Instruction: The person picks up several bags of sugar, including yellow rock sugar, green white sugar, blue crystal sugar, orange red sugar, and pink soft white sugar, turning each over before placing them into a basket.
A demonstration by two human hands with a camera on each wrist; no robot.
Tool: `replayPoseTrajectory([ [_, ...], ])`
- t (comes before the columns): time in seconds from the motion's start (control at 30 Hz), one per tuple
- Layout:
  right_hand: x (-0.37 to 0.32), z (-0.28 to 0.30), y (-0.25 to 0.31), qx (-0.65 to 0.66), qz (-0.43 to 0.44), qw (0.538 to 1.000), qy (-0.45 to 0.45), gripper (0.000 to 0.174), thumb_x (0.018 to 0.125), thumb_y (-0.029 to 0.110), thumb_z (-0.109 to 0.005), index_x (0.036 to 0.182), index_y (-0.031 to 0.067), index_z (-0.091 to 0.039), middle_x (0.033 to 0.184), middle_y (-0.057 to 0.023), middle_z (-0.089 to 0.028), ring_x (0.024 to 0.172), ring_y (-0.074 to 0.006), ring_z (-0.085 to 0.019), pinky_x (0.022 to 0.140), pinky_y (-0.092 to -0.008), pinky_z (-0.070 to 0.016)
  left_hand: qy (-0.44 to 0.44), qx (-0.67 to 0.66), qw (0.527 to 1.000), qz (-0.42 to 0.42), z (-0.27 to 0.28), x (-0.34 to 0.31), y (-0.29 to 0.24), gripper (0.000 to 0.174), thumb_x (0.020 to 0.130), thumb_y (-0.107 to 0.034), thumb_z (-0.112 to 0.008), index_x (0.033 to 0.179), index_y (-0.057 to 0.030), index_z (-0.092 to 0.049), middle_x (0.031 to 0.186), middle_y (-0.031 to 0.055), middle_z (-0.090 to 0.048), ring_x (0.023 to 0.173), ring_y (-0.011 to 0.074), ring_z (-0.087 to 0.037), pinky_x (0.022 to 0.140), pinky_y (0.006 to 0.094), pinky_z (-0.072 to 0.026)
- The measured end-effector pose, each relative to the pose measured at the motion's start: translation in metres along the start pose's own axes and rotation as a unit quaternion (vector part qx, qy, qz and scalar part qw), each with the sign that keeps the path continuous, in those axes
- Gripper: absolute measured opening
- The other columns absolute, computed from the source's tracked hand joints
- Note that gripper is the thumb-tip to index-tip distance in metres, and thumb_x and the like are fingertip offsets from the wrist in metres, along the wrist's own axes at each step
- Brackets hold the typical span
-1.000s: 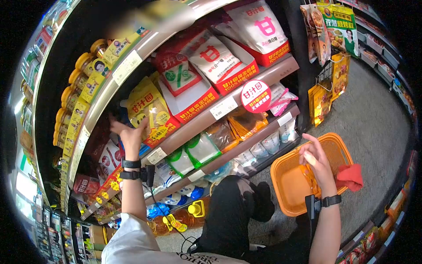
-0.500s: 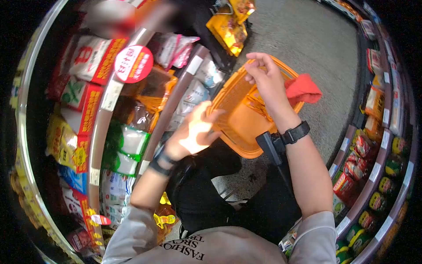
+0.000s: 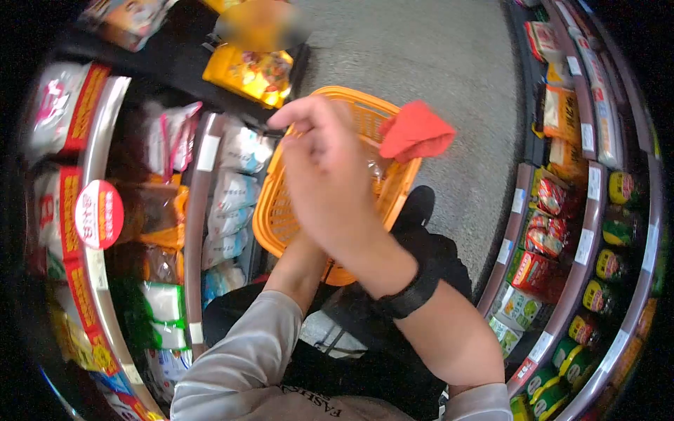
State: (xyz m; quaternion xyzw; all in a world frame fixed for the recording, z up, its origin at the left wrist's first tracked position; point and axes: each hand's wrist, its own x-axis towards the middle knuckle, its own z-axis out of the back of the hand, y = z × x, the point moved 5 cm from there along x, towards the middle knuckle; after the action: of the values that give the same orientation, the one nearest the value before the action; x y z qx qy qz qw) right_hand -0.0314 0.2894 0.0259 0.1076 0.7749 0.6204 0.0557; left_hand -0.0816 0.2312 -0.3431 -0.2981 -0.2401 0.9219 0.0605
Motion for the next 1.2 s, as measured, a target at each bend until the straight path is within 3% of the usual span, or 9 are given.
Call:
replayPoseTrajectory([
  [0.27,-0.001,-0.005,-0.003,-0.03,0.041,0.999,0.006,0.016,0.089,-0.002,-0.056,0.102,0.0064,-0.056,0.096,0.0029,-0.041,0.073,0.0003,-0.041,0.064,-0.017,-0.0319,-0.078,-0.112,0.989,0.052,-0.008,0.014,-0.006,0.052,0.085,-0.027,-0.063,0.126,-0.0006,-0.046,0.123,0.0216,-0.057,0.113,0.0314,-0.058,0.095,0.0396,-0.0483],
  [0.43,-0.004,-0.007,-0.003,-0.095,0.046,0.994,0.005,0.019,0.081,-0.001,-0.061,0.098,0.0047,-0.056,0.094,-0.008,-0.047,0.068,-0.0146,-0.055,0.062,-0.0279,-0.0449,-0.14,-0.283,0.948,0.039,0.008,0.009,-0.009,0.043,0.086,-0.022,-0.062,0.121,-0.0008,-0.049,0.119,0.0192,-0.059,0.108,0.0295,-0.06,0.091,0.039,-0.0505],
  [0.57,0.001,-0.003,-0.017,-0.149,0.084,0.985,-0.006,0.027,0.08,0.001,-0.063,0.104,0.0059,-0.054,0.096,-0.0103,-0.047,0.073,-0.0195,-0.059,0.07,-0.034,-0.0489,-0.175,-0.487,0.855,-0.016,0.044,-0.013,-0.019,0.037,0.087,-0.019,-0.062,0.117,-0.001,-0.051,0.115,0.0172,-0.061,0.105,0.0279,-0.062,0.088,0.0384,-0.0524],
  [0.7,0.006,-0.019,-0.038,-0.153,0.055,0.987,-0.002,0.039,0.078,0.001,-0.065,0.113,0.0072,-0.049,0.103,-0.0135,-0.046,0.076,-0.0227,-0.06,0.074,-0.0363,-0.0495,-0.142,-0.692,0.695,-0.134,0.097,-0.056,-0.02,0.03,0.088,-0.016,-0.061,0.112,-0.0012,-0.052,0.112,0.0153,-0.063,0.101,0.0264,-0.064,0.085,0.0379,-0.0542],
  [0.77,0.002,-0.025,-0.036,-0.201,0.04,0.979,0.01,0.044,0.078,0.001,-0.064,0.119,0.0079,-0.048,0.109,-0.0138,-0.046,0.097,-0.025,-0.058,0.079,-0.0359,-0.0505,-0.115,-0.737,0.644,-0.172,0.124,-0.083,-0.01,0.027,0.088,-0.014,-0.061,0.11,-0.0013,-0.053,0.111,0.0143,-0.064,0.1,0.0256,-0.065,0.084,0.0377,-0.0551],
  [0.9,0.006,-0.018,-0.025,-0.325,0.083,0.942,-0.022,0.062,0.08,0.012,-0.067,0.134,0.0064,-0.038,0.128,-0.0228,-0.041,0.122,-0.0402,-0.048,0.102,-0.0451,-0.0402,-0.211,-0.663,0.717,-0.036,0.207,-0.189,-0.036,0.009,0.089,-0.003,-0.06,0.095,-0.0103,-0.059,0.093,0.002,-0.065,0.085,0.012,-0.063,0.069,0.029,-0.0541],
  [1.03,0.011,-0.011,-0.038,-0.366,0.055,0.927,-0.064,0.075,0.082,0.027,-0.072,0.139,-0.0012,-0.033,0.131,-0.0264,-0.045,0.123,-0.0388,-0.048,0.102,-0.042,-0.0409,-0.145,-0.646,0.729,-0.172,0.271,-0.249,-0.016,0.024,0.084,0.003,-0.062,0.106,-0.0053,-0.057,0.106,0.0072,-0.065,0.096,0.0185,-0.064,0.085,0.034,-0.0538],
  [1.13,0.003,-0.03,-0.041,-0.08,-0.171,0.976,0.112,0.075,0.085,0.039,-0.071,0.139,-0.0014,-0.038,0.13,-0.0216,-0.053,0.122,-0.03,-0.052,0.102,-0.0397,-0.0419,-0.093,-0.671,0.683,-0.274,0.305,-0.277,-0.008,0.045,0.081,0.0,-0.065,0.124,0.0001,-0.053,0.122,0.0108,-0.061,0.113,0.0224,-0.059,0.103,0.0367,-0.0428],
  [1.2,-0.007,-0.052,-0.026,0.096,-0.172,0.949,0.245,0.056,0.09,0.035,-0.068,0.131,0.0015,-0.049,0.124,-0.0106,-0.06,0.113,-0.019,-0.058,0.097,-0.0351,-0.0454,-0.118,-0.657,0.683,-0.295,0.319,-0.283,-0.003,0.054,0.081,-0.011,-0.067,0.131,0.0002,-0.047,0.127,0.0119,-0.057,0.123,0.0237,-0.051,0.108,0.0385,-0.0364],
])
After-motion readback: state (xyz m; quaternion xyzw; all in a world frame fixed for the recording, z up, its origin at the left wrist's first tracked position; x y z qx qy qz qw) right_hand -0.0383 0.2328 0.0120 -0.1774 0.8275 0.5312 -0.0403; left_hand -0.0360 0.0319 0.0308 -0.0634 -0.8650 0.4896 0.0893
